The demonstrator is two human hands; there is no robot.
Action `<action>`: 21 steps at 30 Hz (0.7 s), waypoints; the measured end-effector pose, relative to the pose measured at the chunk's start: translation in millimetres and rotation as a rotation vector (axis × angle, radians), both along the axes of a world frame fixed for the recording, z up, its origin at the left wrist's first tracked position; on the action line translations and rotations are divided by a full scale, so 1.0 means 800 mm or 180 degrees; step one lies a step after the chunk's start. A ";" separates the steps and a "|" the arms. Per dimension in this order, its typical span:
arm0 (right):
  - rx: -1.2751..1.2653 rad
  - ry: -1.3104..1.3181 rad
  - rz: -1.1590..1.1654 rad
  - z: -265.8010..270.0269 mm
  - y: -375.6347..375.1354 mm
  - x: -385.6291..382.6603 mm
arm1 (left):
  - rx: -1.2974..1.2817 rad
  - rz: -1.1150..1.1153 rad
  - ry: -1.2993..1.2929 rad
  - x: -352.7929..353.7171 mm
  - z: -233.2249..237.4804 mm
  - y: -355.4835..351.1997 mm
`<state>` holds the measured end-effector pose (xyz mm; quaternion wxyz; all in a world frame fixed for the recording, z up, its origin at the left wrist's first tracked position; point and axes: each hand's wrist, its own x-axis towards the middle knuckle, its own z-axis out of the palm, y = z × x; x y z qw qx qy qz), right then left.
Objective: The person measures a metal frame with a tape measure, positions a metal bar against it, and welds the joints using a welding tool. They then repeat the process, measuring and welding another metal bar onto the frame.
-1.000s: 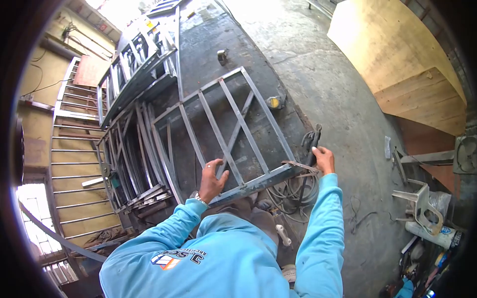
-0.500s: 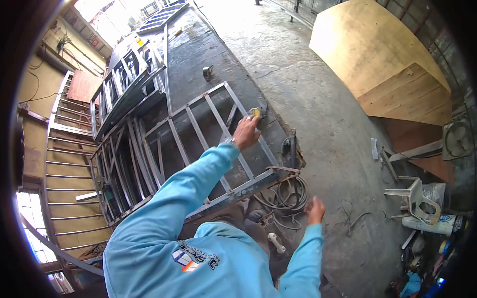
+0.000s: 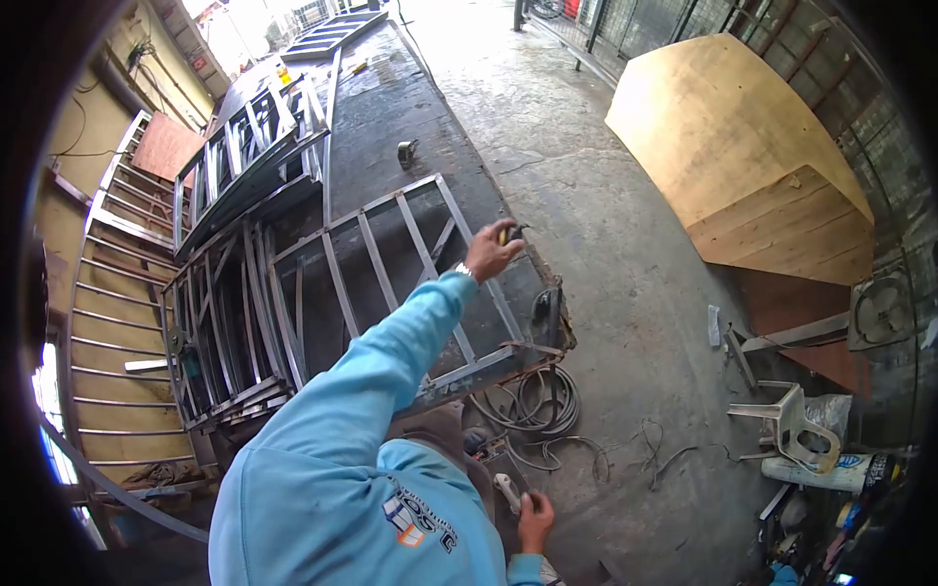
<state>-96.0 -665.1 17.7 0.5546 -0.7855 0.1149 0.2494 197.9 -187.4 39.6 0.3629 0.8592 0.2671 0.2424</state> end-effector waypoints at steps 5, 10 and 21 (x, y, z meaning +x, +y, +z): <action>-0.0505 -0.2674 0.1449 0.157 0.148 0.108 | -0.2804 -0.1847 0.0812 -0.165 0.036 -0.094; -0.0148 -0.3114 0.2702 0.204 0.232 0.142 | -0.3210 -0.2108 0.0527 -0.318 0.082 -0.178; -0.0188 -0.2703 0.2889 0.177 0.314 0.181 | -0.5704 -0.0699 -0.0334 -0.293 0.116 -0.105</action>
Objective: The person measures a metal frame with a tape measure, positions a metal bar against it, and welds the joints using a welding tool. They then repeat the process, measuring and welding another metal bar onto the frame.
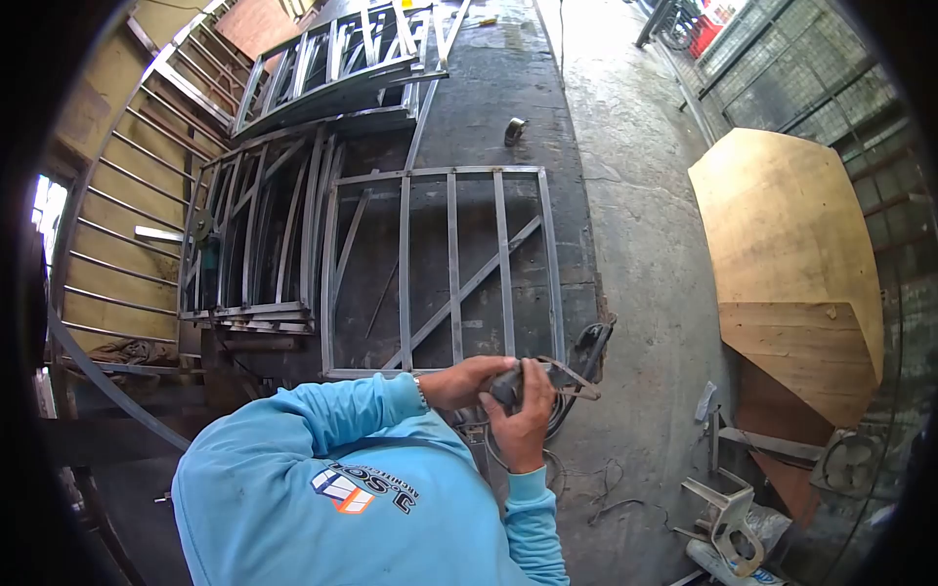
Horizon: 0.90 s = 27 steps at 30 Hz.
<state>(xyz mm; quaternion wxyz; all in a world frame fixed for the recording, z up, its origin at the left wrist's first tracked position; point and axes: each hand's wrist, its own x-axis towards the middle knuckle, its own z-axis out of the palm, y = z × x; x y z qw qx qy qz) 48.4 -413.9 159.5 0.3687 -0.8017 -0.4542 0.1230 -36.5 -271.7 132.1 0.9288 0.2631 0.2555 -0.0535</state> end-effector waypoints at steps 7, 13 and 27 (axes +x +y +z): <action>-0.0719 -0.0041 0.0653 0.037 0.079 0.067 | 0.2116 -0.0424 -0.0065 0.051 -0.023 0.068; -0.0794 0.0194 0.0635 0.041 0.167 0.125 | 0.1475 -0.0536 -0.0675 0.087 -0.047 0.141; -0.0632 0.2280 0.0208 -0.037 0.271 0.212 | 0.0476 0.0247 -0.0734 0.111 -0.096 0.242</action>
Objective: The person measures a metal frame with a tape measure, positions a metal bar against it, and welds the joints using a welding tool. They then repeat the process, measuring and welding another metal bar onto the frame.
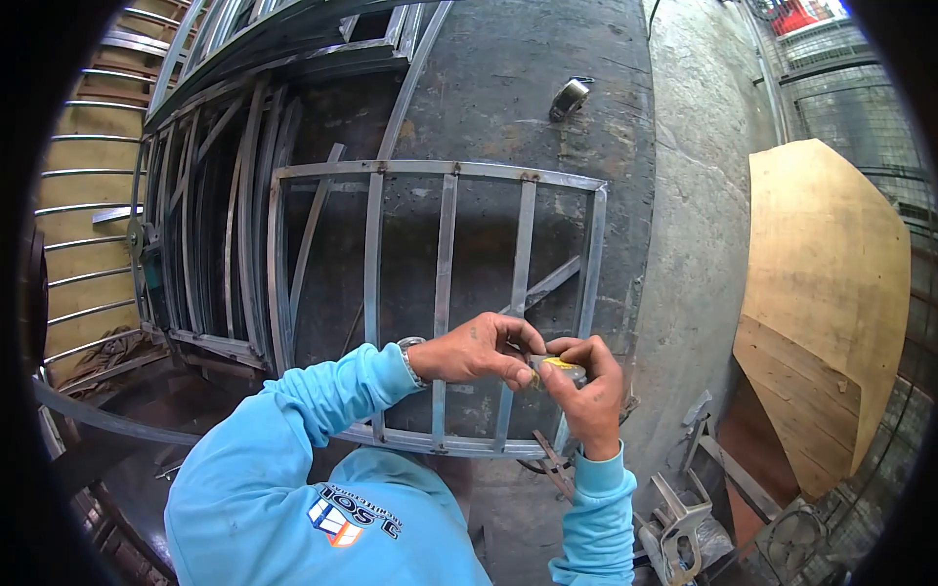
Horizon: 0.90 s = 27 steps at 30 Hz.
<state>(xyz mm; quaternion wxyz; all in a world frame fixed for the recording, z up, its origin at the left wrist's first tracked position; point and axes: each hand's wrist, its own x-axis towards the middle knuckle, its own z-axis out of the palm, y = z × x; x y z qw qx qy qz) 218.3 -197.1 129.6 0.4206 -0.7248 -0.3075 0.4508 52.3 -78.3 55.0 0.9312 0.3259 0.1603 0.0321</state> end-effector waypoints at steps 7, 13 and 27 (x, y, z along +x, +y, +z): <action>-0.0652 -0.1011 0.1628 0.011 0.050 0.026 | 0.0815 -0.0081 0.0348 0.012 -0.026 0.029; -0.0585 -0.2036 0.1266 -0.032 0.067 0.165 | 0.3571 0.1435 0.0728 -0.019 -0.032 0.128; -0.0877 -0.2427 0.1181 -0.079 0.154 0.278 | 0.3718 0.2608 0.2453 -0.035 -0.088 0.095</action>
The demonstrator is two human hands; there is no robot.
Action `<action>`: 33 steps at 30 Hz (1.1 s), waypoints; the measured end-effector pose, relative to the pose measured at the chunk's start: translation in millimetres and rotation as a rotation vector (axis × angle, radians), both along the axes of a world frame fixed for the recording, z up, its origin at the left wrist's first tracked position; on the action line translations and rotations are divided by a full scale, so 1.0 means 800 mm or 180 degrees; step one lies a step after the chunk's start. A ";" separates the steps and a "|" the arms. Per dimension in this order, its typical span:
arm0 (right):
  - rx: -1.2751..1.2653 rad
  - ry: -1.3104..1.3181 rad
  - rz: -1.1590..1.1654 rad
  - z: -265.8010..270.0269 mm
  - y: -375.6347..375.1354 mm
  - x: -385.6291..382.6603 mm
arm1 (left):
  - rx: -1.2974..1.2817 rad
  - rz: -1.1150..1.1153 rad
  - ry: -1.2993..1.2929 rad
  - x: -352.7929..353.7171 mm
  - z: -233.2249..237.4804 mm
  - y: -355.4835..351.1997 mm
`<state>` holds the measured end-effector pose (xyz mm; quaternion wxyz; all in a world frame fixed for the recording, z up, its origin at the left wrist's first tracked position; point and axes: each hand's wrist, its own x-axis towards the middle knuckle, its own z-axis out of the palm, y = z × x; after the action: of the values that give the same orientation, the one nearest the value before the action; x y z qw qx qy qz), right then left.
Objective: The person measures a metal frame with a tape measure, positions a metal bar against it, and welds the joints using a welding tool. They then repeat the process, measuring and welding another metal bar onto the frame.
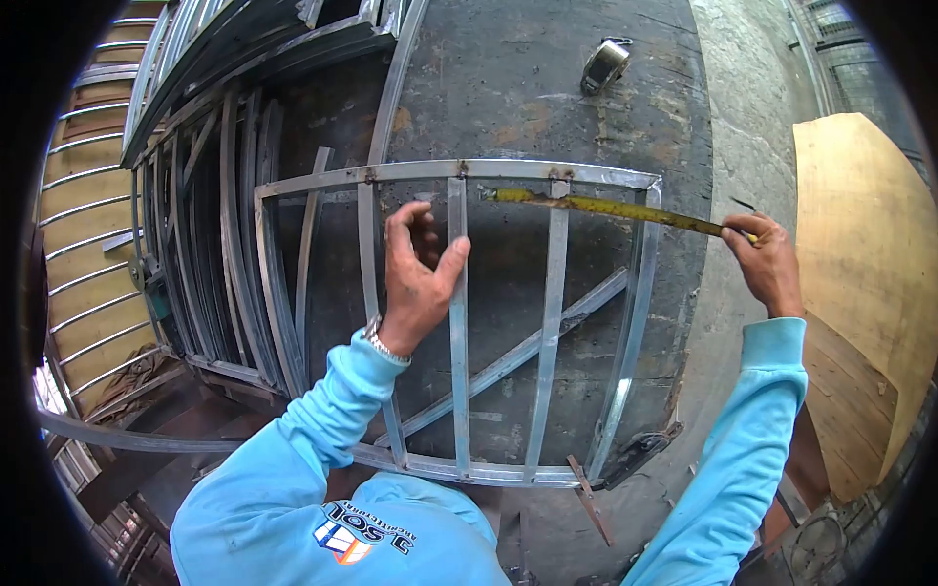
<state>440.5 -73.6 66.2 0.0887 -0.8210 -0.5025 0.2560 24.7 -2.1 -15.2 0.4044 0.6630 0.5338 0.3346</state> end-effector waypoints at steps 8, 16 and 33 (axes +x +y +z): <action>-0.0090 -0.0190 -0.0009 0.007 0.008 -0.034 | -0.0701 -0.0280 -0.0156 0.002 -0.013 -0.052; 0.0294 -0.0195 0.0064 -0.011 -0.008 -0.032 | -0.0842 -0.0190 -0.0293 0.006 -0.025 -0.060; 0.0779 0.0183 0.0026 -0.028 -0.012 -0.030 | -0.0648 -0.0218 -0.0170 0.004 -0.026 -0.061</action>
<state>416.5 -82.9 43.8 0.2015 -0.7943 -0.5306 0.2166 28.2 -50.6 -35.8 0.4949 0.6273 0.5311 0.2821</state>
